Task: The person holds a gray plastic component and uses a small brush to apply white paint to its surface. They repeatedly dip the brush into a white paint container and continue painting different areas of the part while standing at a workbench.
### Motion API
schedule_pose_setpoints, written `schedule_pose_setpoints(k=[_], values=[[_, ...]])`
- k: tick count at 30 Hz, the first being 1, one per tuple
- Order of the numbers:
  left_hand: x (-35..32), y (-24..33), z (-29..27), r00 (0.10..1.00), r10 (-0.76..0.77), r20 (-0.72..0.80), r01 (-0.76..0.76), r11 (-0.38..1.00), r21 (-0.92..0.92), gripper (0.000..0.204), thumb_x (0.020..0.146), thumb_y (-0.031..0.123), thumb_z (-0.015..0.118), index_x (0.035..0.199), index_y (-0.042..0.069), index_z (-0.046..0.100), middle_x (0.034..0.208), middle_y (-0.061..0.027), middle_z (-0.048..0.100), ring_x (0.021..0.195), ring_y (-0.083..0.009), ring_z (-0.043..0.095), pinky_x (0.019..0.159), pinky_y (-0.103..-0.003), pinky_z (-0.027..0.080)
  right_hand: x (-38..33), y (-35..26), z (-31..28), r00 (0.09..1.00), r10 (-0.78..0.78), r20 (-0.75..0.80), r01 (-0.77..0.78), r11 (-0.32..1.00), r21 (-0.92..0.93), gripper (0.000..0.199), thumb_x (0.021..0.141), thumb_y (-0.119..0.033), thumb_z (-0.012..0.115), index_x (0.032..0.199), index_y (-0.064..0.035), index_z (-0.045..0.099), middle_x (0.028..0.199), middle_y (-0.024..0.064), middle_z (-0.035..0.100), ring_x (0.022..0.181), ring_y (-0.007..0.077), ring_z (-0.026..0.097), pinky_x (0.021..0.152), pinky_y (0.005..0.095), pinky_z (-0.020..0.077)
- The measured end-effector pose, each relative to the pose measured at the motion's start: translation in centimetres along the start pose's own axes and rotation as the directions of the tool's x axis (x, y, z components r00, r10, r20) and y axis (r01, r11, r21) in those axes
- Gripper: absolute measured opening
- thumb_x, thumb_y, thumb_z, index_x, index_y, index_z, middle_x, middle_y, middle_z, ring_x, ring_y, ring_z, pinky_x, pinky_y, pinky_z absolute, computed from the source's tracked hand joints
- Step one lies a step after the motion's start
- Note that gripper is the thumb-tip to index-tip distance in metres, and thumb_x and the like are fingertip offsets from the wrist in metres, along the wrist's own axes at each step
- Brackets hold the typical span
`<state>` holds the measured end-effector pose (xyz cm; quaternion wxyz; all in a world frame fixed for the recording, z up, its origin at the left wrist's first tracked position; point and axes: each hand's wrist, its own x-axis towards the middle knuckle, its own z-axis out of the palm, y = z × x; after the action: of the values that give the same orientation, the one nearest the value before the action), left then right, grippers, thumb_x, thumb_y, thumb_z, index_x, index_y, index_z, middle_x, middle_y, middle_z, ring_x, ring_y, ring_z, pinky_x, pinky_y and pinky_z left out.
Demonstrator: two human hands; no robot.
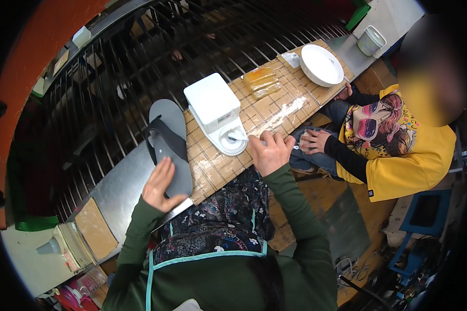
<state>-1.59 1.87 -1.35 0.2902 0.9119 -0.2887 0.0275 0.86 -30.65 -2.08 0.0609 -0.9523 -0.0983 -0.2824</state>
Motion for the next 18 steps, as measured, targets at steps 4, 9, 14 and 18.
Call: schedule_pose_setpoints(k=[4, 9, 14, 18], values=[[4.1, -0.7, 2.7, 0.974, -0.177, -0.142, 0.204, 0.958, 0.204, 0.080, 0.084, 0.048, 0.067, 0.127, -0.018, 0.048, 0.144, -0.0341, 0.037, 0.132, -0.0442, 0.037, 0.106, -0.047, 0.036, 0.0, -0.1, -0.1, 0.999, 0.035, -0.013, -0.034, 0.998, 0.057, 0.014, 0.077, -0.017, 0.072, 0.090, -0.0208, 0.072, 0.079, -0.0020, 0.056, 0.075, 0.0187, 0.053, 0.075, 0.0408, 0.0305], [6.7, -0.6, 5.1, 0.886, -0.438, -0.148, 0.463, 0.845, 0.269, 0.071, 0.090, 0.051, 0.057, 0.131, -0.007, 0.053, 0.145, -0.0301, 0.038, 0.128, -0.0420, 0.034, 0.105, -0.050, 0.030, 0.5, -0.3, 0.1, 0.999, -0.035, -0.025, 0.033, 0.998, -0.049, 0.013, 0.077, -0.017, 0.072, 0.090, -0.0206, 0.071, 0.081, -0.0018, 0.056, 0.076, 0.0188, 0.053, 0.075, 0.0406, 0.0309], [6.3, -1.6, 5.3, 0.823, -0.420, -0.383, 0.462, 0.887, 0.020, 0.055, 0.096, 0.044, 0.049, 0.135, 0.006, 0.056, 0.146, -0.0214, 0.041, 0.134, -0.0397, 0.029, 0.112, -0.048, 0.023, 0.1, 0.5, -0.2, 0.996, -0.001, 0.085, -0.002, 0.999, 0.035, 0.006, 0.080, -0.019, 0.070, 0.086, -0.0165, 0.072, 0.074, 0.0003, 0.059, 0.068, 0.0210, 0.055, 0.074, 0.0411, 0.0318], [2.8, -1.2, 3.8, 0.855, -0.498, -0.143, -0.231, -0.121, -0.965, 0.083, 0.094, 0.067, 0.039, 0.152, 0.010, 0.023, 0.141, -0.0108, 0.048, 0.125, -0.0239, 0.049, 0.106, -0.038, 0.041, -0.8, 2.6, 0.8, 0.912, 0.243, 0.331, -0.372, 0.830, 0.415, 0.013, 0.087, -0.023, 0.067, 0.089, -0.0111, 0.073, 0.067, 0.0030, 0.062, 0.057, 0.0180, 0.056, 0.063, 0.0362, 0.0350]])
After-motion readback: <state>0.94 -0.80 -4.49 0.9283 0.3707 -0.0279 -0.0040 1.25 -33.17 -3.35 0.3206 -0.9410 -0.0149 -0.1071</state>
